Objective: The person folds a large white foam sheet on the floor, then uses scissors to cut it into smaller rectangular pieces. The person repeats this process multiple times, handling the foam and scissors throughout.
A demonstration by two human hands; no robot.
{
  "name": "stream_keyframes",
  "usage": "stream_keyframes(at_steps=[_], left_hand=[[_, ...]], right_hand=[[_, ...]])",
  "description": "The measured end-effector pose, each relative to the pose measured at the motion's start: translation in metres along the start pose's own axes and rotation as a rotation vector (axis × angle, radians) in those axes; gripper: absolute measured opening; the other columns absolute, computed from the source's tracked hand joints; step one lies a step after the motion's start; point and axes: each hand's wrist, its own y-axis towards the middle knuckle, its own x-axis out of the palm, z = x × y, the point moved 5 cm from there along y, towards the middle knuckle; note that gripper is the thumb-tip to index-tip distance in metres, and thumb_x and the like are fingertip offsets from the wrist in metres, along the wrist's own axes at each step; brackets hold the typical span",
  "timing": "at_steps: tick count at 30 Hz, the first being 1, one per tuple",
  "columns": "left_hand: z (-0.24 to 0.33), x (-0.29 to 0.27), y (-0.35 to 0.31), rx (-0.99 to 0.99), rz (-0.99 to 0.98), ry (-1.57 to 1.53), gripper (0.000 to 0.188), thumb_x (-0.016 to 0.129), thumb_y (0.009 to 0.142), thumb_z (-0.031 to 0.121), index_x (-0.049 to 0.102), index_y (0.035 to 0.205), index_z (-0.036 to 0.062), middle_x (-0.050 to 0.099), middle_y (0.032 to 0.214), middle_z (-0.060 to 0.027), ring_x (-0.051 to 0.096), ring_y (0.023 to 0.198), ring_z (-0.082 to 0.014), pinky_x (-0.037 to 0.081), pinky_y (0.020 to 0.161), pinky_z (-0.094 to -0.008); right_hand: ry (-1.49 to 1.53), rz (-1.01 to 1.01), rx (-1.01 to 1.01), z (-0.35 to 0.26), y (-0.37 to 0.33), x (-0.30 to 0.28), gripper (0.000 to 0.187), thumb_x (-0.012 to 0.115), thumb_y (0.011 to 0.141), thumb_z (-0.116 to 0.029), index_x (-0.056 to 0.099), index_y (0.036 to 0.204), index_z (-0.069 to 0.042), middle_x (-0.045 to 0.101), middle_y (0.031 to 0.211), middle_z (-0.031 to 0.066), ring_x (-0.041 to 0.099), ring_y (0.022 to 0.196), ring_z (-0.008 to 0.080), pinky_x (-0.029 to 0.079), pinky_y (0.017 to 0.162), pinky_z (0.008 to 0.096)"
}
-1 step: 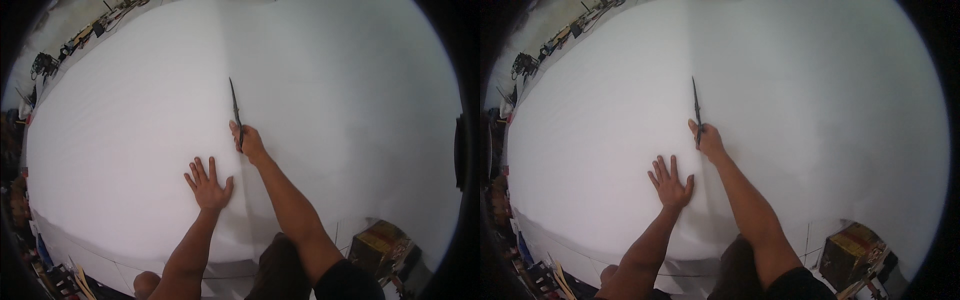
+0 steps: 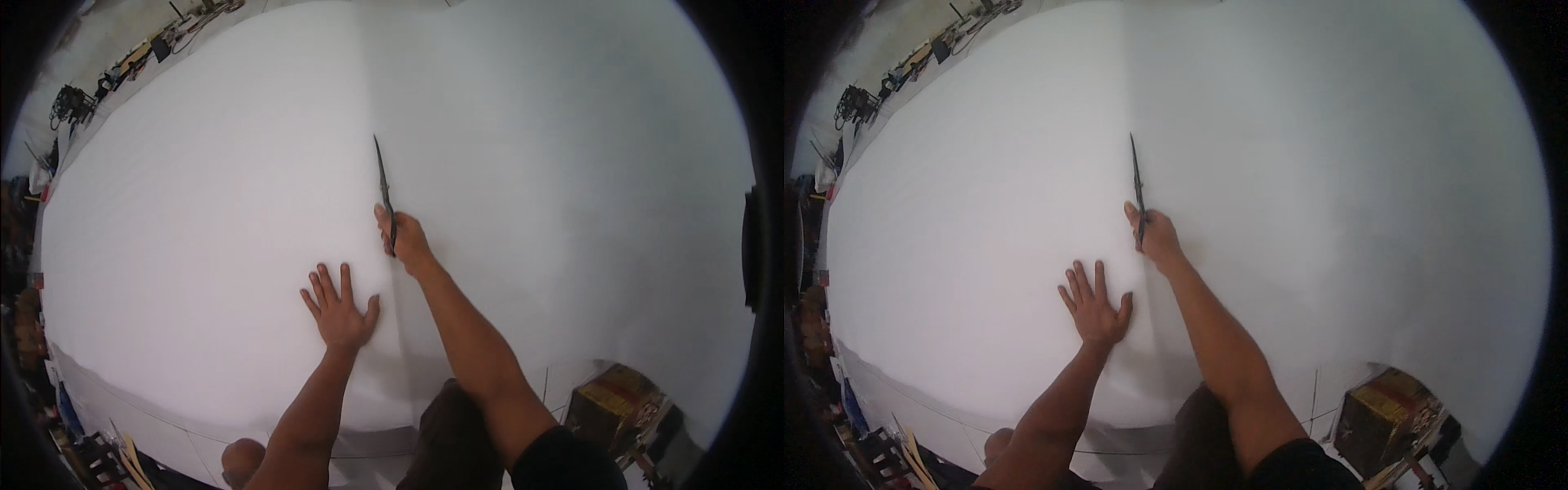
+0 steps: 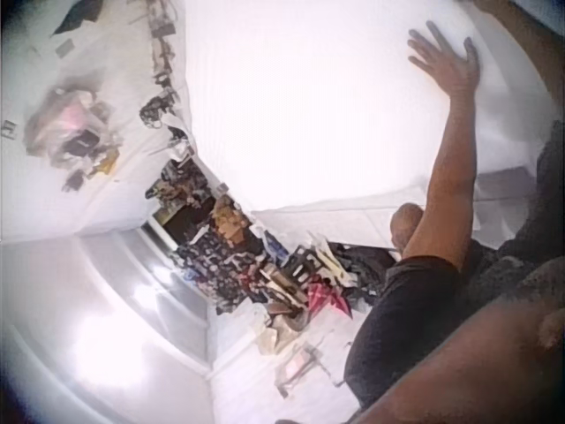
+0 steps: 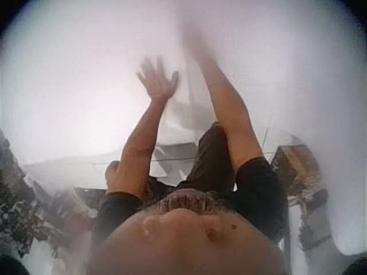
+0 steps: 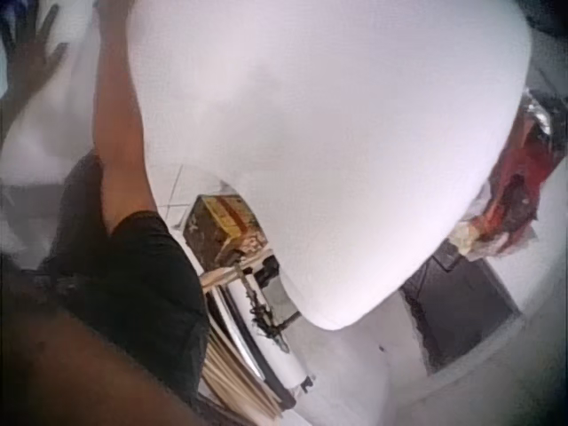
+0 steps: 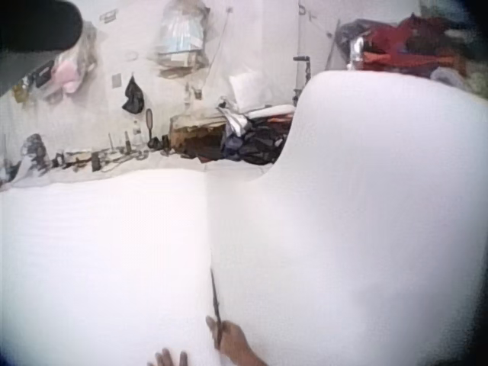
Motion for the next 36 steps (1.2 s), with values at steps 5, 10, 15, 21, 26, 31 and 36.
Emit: stream_keyframes(at_steps=[5, 10, 15, 21, 26, 31, 36], left_hand=[[-0.001, -0.001, 0.002, -0.036, -0.088, -0.022, 0.079, 0.053, 0.083, 0.049, 0.031, 0.145, 0.0061, 0.014, 0.151, -0.0306, 0.01, 0.141, -0.0479, 0.002, 0.11, -0.0625], [-0.008, 0.01, -0.019, -0.023, -0.126, -0.039, 0.081, 0.057, 0.079, 0.046, 0.032, 0.144, 0.0044, 0.016, 0.149, -0.0338, 0.012, 0.139, -0.0513, 0.003, 0.109, -0.0658], [-0.005, 0.011, -0.007, -0.007, -0.143, -0.023, 0.08, 0.061, 0.077, 0.044, 0.035, 0.141, 0.003, 0.017, 0.148, -0.035, 0.014, 0.137, -0.0529, 0.005, 0.108, -0.0666], [-0.008, -0.008, 0.062, -0.081, 0.122, 0.022, 0.055, 0.067, 0.077, 0.038, 0.054, 0.114, -0.0011, 0.044, 0.123, -0.0306, 0.039, 0.116, -0.044, 0.022, 0.102, -0.0613], [0.003, -0.045, 0.31, -0.094, 0.293, 0.037, 0.059, 0.049, 0.093, 0.042, 0.039, 0.143, 0.0136, 0.026, 0.15, -0.023, 0.018, 0.141, -0.0413, 0.011, 0.115, -0.0532], [-0.003, 0.005, 0.337, -0.077, 0.197, 0.065, 0.062, 0.039, 0.095, 0.047, 0.031, 0.147, 0.0151, 0.019, 0.153, -0.0227, 0.013, 0.143, -0.04, 0.006, 0.115, -0.0531], [0.001, 0.003, 0.332, -0.1, 0.139, 0.063, 0.062, 0.041, 0.095, 0.046, 0.031, 0.147, 0.0149, 0.017, 0.153, -0.0224, 0.012, 0.143, -0.0399, 0.005, 0.115, -0.0532]], right_hand=[[0.01, 0.009, 0.035, -0.017, 0.001, 0.003, 0.056, 0.061, 0.085, -0.059, 0.053, 0.077, -0.004, 0.045, 0.057, -0.0004, 0.042, 0.045, 0.0088, 0.035, 0.043, 0.0241], [-0.068, 0.035, 0.028, -0.024, 0.036, 0.007, 0.058, 0.061, 0.084, -0.061, 0.052, 0.075, -0.005, 0.043, 0.053, -0.0007, 0.04, 0.044, 0.0091, 0.033, 0.042, 0.0246], [-0.142, 0.147, 0.019, -0.074, 0.11, 0.006, 0.058, 0.062, 0.083, -0.062, 0.05, 0.067, -0.008, 0.042, 0.053, -0.001, 0.04, 0.044, 0.0101, 0.035, 0.042, 0.0262], [-0.184, 0.103, -0.041, -0.06, 0.133, 0.005, 0.057, 0.062, 0.085, -0.058, 0.047, 0.063, -0.009, 0.043, 0.053, -0.0004, 0.044, 0.045, 0.0111, 0.039, 0.043, 0.0271], [-0.168, 0.115, -0.071, -0.067, 0.13, 0.014, 0.055, 0.061, 0.087, -0.056, 0.047, 0.062, -0.009, 0.045, 0.053, 0.0001, 0.045, 0.045, 0.0104, 0.037, 0.043, 0.0265], [-0.279, 0.164, -0.071, -0.058, 0.134, 0.006, 0.052, 0.061, 0.088, -0.053, 0.047, 0.063, -0.009, 0.045, 0.052, -0.0012, 0.043, 0.045, 0.0096, 0.034, 0.043, 0.0262], [-0.285, 0.221, -0.095, -0.073, 0.142, 0.007, 0.052, 0.062, 0.089, -0.051, 0.046, 0.063, -0.009, 0.043, 0.05, -0.0016, 0.042, 0.044, 0.0087, 0.034, 0.043, 0.0266]])
